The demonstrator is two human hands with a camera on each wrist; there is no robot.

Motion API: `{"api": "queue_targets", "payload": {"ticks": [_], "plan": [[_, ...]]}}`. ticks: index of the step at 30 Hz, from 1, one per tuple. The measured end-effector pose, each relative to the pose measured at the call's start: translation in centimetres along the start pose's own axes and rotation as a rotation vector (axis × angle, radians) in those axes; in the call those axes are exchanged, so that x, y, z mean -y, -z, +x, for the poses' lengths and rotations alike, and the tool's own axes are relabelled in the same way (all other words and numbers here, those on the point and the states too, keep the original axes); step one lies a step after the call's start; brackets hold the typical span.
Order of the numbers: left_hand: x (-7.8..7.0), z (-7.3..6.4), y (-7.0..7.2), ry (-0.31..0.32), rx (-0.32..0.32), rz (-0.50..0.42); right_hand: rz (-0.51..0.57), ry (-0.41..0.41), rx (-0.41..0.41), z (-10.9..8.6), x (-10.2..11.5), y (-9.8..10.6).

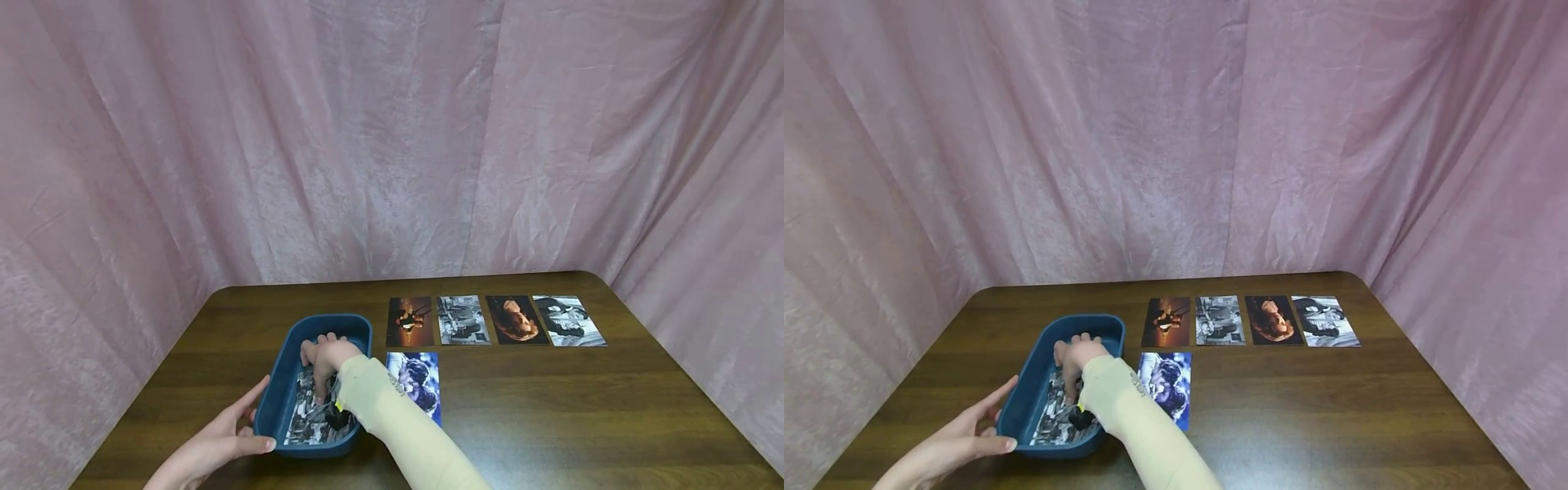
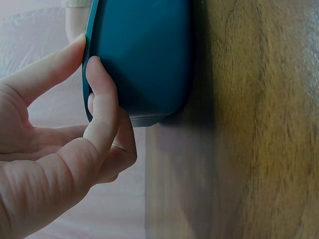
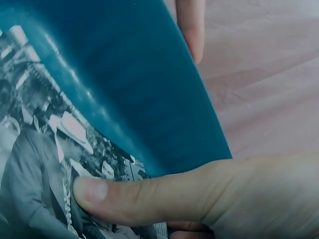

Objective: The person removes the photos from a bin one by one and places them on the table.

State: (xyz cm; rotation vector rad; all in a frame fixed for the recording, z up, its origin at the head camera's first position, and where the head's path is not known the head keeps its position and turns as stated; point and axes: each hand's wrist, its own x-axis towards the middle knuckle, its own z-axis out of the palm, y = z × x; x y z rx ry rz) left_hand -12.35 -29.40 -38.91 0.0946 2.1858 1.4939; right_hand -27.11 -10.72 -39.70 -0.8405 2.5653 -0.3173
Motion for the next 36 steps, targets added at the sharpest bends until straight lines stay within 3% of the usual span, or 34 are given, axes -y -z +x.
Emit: {"api": "queue_targets", "payload": {"ticks": [7,14,19,30,36], "plan": [[0.0,0.0,0.1,-0.006,0.004,0.003,0.144,0.049,0.011,0.5,-0.2,0.0],[0.0,0.1,0.1,-0.001,0.008,-0.003,0.103,0.093,-0.094,0.5,-0.1,0.6],[0.0,0.1,0.0,0.003,-0.003,0.008,0.146,0.12,-0.092,0.1,-0.4,1.6],[0.1,0.0,-0.1,-0.009,0.005,-0.012,0.235,0.204,0.034,-0.7,-2.1,3.3],[0.1,-0.1,0.0,-0.017,0.004,-0.013,0.314,0.219,0.235,-1.8,-3.4,3.9]]}}
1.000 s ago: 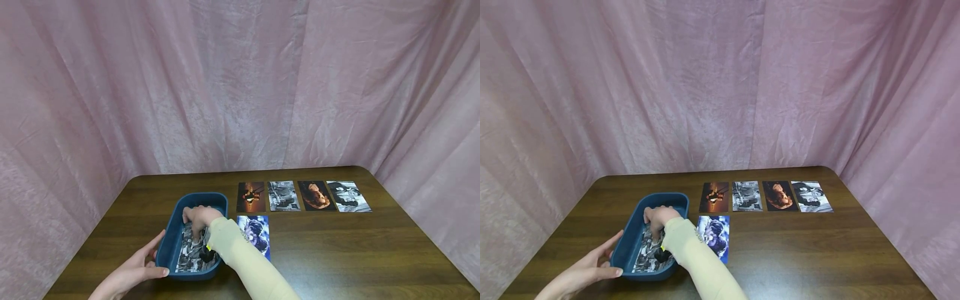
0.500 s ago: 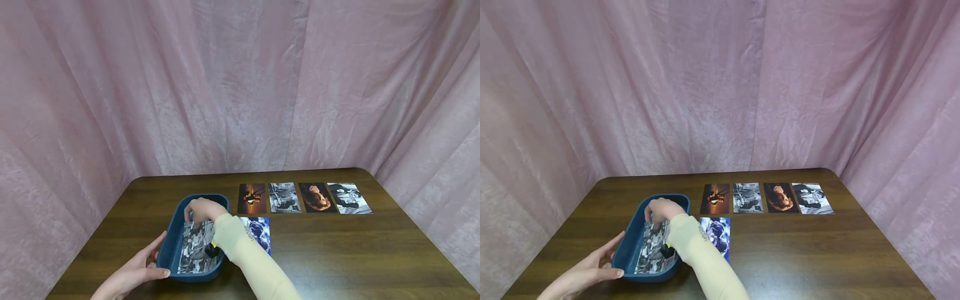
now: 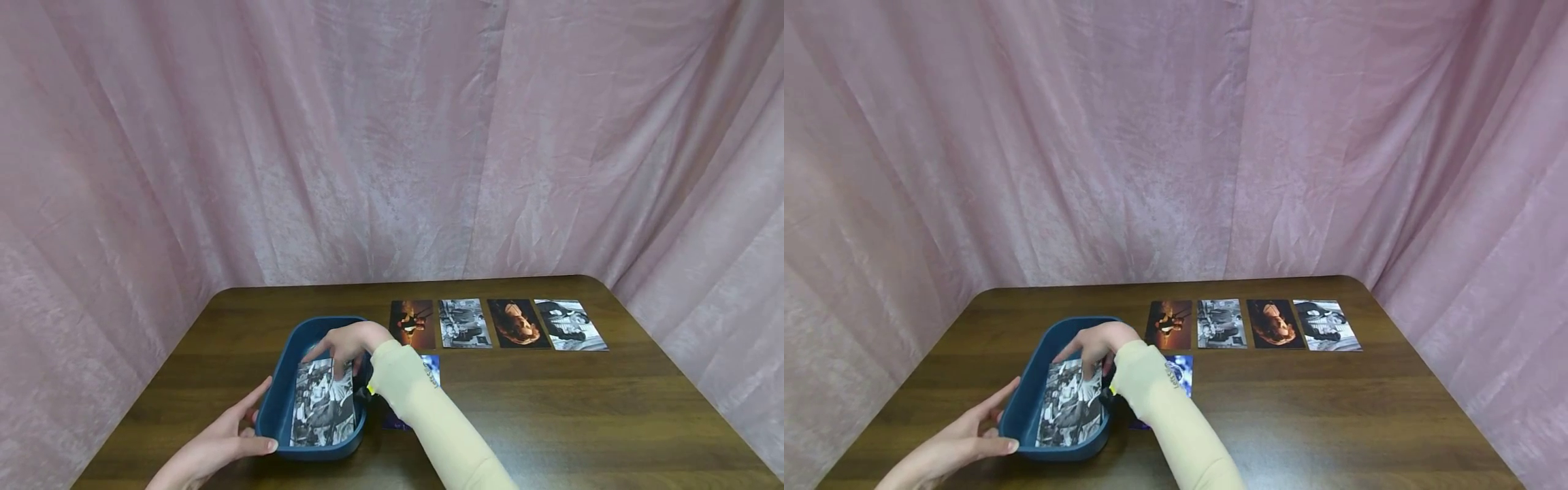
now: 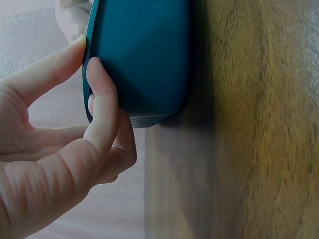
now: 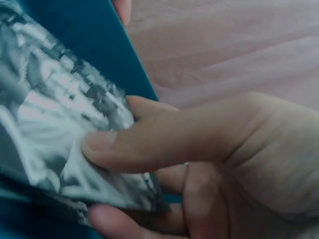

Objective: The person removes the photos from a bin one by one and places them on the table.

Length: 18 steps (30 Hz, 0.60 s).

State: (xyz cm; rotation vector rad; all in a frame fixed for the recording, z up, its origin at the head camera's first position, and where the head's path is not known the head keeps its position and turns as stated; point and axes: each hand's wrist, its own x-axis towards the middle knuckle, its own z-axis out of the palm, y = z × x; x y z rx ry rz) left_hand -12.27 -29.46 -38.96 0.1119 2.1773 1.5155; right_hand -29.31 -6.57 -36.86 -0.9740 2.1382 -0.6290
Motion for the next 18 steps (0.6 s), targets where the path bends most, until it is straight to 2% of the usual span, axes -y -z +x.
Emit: {"api": "queue_targets", "payload": {"ticks": [4,8,11,15,18], "plan": [[0.0,0.0,0.1,0.003,0.003,-0.004,0.114,-0.012,0.095,-0.8,-0.3,0.1],[0.1,0.1,0.1,0.016,-0.001,-0.001,0.212,0.032,0.112,-1.4,-0.5,0.3],[0.1,0.2,0.2,0.025,-0.004,0.005,0.268,0.109,0.06,-1.8,-0.7,0.5],[0.1,0.2,0.2,0.029,-0.007,0.012,0.353,0.208,-0.065,-2.5,-1.2,1.1],[0.1,0.2,0.2,0.03,-0.011,0.014,0.392,0.244,-0.173,-3.4,-1.6,1.6]]}}
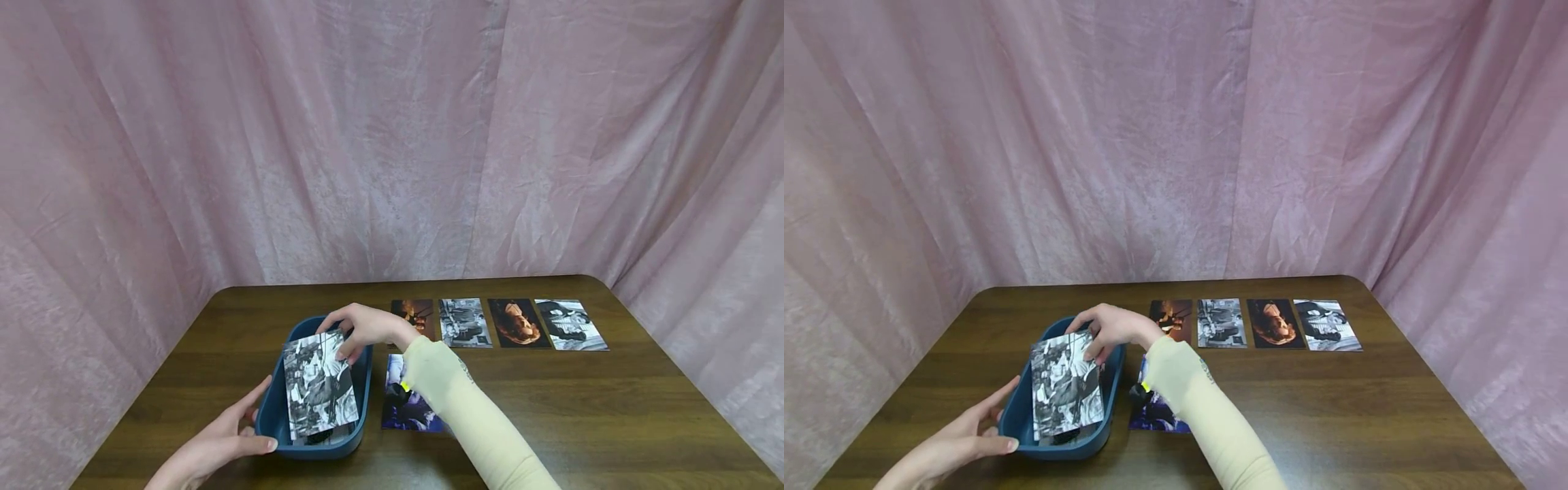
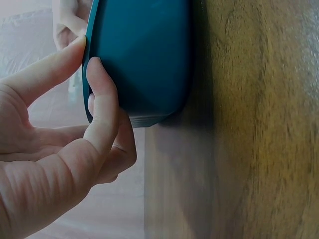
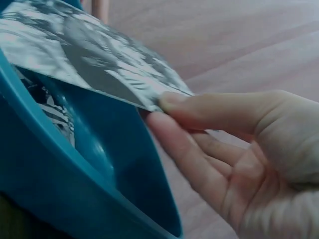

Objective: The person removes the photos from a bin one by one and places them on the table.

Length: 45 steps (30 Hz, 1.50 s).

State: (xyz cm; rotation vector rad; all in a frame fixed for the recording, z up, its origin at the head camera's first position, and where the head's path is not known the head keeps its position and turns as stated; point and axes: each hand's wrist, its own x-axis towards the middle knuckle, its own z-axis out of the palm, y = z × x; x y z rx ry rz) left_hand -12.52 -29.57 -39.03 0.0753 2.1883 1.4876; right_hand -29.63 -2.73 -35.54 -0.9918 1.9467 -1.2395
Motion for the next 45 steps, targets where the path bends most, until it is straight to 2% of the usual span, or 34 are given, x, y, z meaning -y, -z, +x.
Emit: {"api": "queue_targets", "payload": {"ticks": [8,13,18,25,33,36,45], "plan": [[-0.2,0.1,0.0,0.002,-0.006,0.001,0.081,0.089,-0.236,-3.1,0.4,2.1],[-0.1,0.0,-0.1,-0.009,-0.001,-0.007,0.157,0.083,-0.387,-5.6,-0.3,3.0],[0.0,-0.1,-0.2,-0.029,0.006,-0.019,0.196,0.077,-0.496,-8.4,-2.0,3.7],[0.2,-0.1,-0.1,-0.04,0.008,-0.016,0.213,0.058,-0.548,-12.3,-5.5,4.5],[0.3,0.0,-0.3,-0.046,0.023,-0.03,0.171,-0.031,-0.683,-16.2,-8.9,4.8],[0.4,0.0,-0.4,-0.054,0.03,-0.032,0.15,-0.067,-0.692,-17.5,-9.9,4.7],[0.4,-0.1,-0.4,-0.035,-0.016,0.002,0.078,-0.162,-0.716,-20.9,-11.9,4.7]]}}
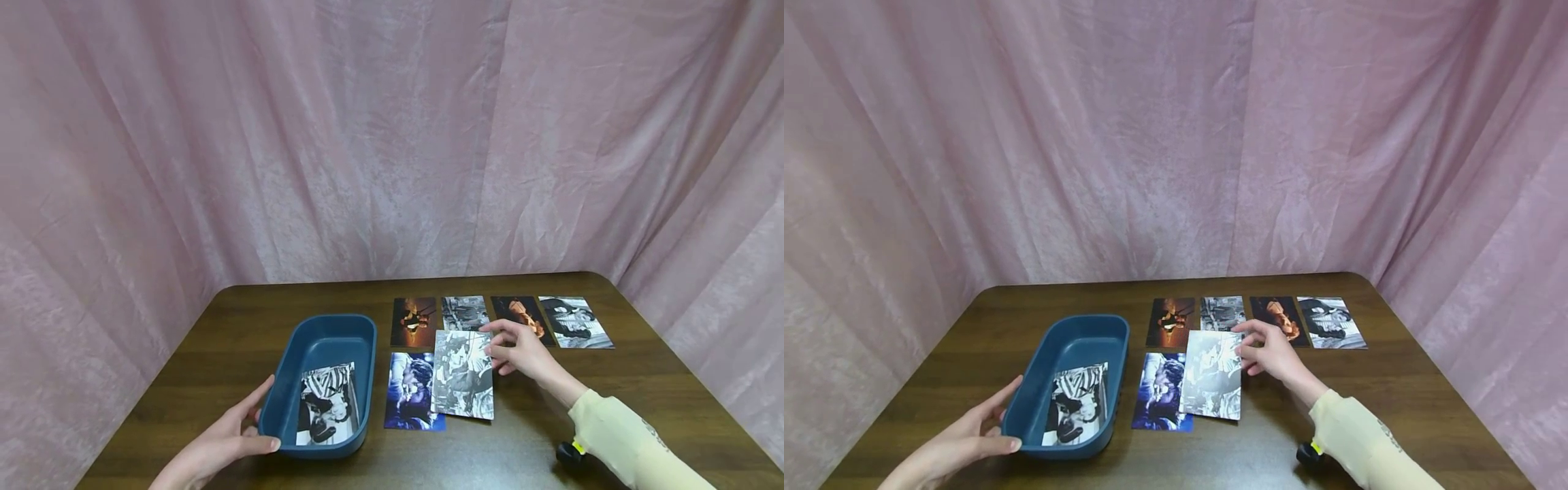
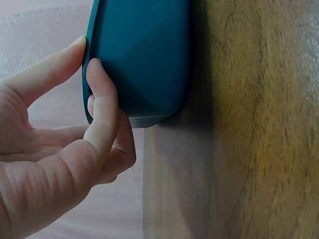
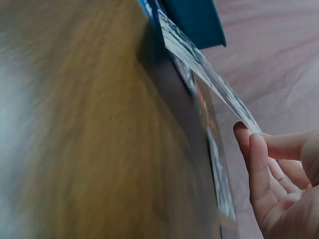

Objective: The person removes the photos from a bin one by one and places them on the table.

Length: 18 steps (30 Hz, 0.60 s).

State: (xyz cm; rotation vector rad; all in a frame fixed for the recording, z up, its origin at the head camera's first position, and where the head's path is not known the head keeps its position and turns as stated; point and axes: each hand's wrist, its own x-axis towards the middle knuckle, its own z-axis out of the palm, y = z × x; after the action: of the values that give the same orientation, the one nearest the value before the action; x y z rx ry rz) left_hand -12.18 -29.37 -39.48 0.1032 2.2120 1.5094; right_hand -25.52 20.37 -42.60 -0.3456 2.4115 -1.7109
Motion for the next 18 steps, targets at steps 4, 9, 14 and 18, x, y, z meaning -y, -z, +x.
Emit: {"api": "queue_targets", "payload": {"ticks": [4,9,14,18], "plan": [[-0.1,0.0,0.0,0.003,-0.004,0.007,-0.075,-0.01,-0.033,-0.5,-1.0,0.8],[-0.1,0.0,0.0,0.012,0.001,-0.005,-0.176,-0.005,-0.068,-0.8,-2.0,1.2],[-0.1,0.1,0.1,0.021,-0.001,-0.013,-0.252,0.0,-0.092,-0.9,-2.7,0.8],[0.0,0.0,0.0,0.025,-0.01,-0.001,-0.272,-0.009,-0.108,-0.9,-2.9,0.4]]}}
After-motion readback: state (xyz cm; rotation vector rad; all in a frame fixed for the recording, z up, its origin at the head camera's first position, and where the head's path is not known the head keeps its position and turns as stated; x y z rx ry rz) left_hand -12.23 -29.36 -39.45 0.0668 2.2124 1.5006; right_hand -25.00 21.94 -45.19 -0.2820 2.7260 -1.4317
